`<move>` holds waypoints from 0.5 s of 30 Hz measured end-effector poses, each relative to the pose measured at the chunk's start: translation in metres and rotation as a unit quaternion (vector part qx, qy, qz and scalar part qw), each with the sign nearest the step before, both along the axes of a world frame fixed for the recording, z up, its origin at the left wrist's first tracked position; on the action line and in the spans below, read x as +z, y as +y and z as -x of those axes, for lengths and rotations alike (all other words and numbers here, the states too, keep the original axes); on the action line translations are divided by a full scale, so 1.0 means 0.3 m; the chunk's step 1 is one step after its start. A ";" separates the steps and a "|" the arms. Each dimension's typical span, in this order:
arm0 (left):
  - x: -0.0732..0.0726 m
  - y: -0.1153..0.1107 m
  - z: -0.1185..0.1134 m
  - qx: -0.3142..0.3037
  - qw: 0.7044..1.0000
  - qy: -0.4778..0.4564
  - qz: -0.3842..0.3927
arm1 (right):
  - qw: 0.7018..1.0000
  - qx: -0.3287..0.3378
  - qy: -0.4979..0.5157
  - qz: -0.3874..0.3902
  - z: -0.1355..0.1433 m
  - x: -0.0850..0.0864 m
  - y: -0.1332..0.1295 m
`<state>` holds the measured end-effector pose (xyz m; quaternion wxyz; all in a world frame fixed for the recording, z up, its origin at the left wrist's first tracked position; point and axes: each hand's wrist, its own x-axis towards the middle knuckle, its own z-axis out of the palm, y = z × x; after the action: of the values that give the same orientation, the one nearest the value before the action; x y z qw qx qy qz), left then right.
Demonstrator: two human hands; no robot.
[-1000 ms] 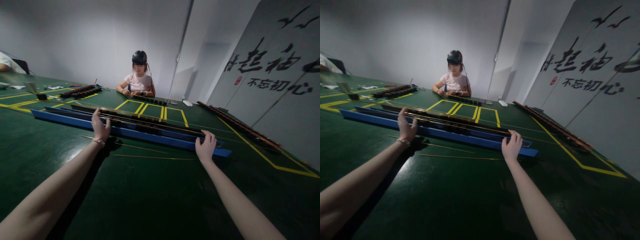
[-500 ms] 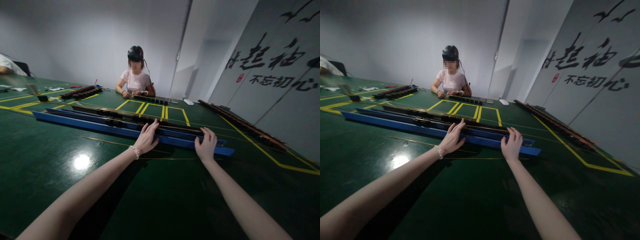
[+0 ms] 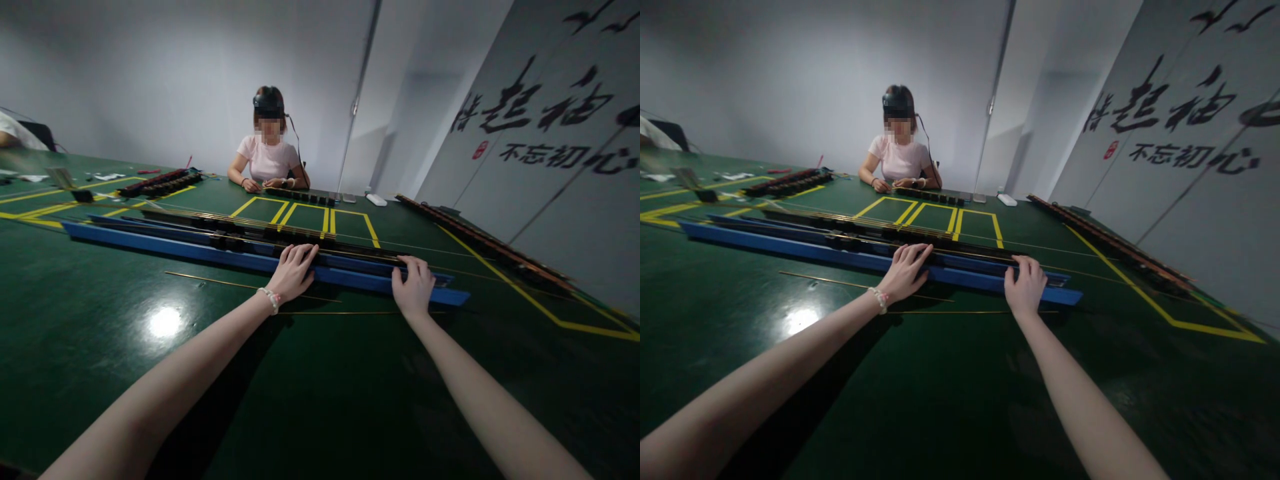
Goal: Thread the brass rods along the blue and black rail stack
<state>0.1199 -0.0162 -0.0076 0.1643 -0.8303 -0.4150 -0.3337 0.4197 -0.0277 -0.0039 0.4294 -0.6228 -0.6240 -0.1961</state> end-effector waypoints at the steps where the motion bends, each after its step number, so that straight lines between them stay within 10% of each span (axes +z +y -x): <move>1: -0.001 0.001 0.000 0.001 1.000 0.003 -0.001 | 1.000 -0.005 0.002 0.010 -0.001 0.000 0.000; 15: 0.008 -0.008 0.004 0.030 0.999 0.003 -0.011 | 0.999 0.035 0.028 0.023 -0.013 0.001 0.011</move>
<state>0.1187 -0.0185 -0.0052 0.1849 -0.8165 -0.4356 -0.3308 0.4237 -0.0245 -0.0038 0.4391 -0.6153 -0.6376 -0.1484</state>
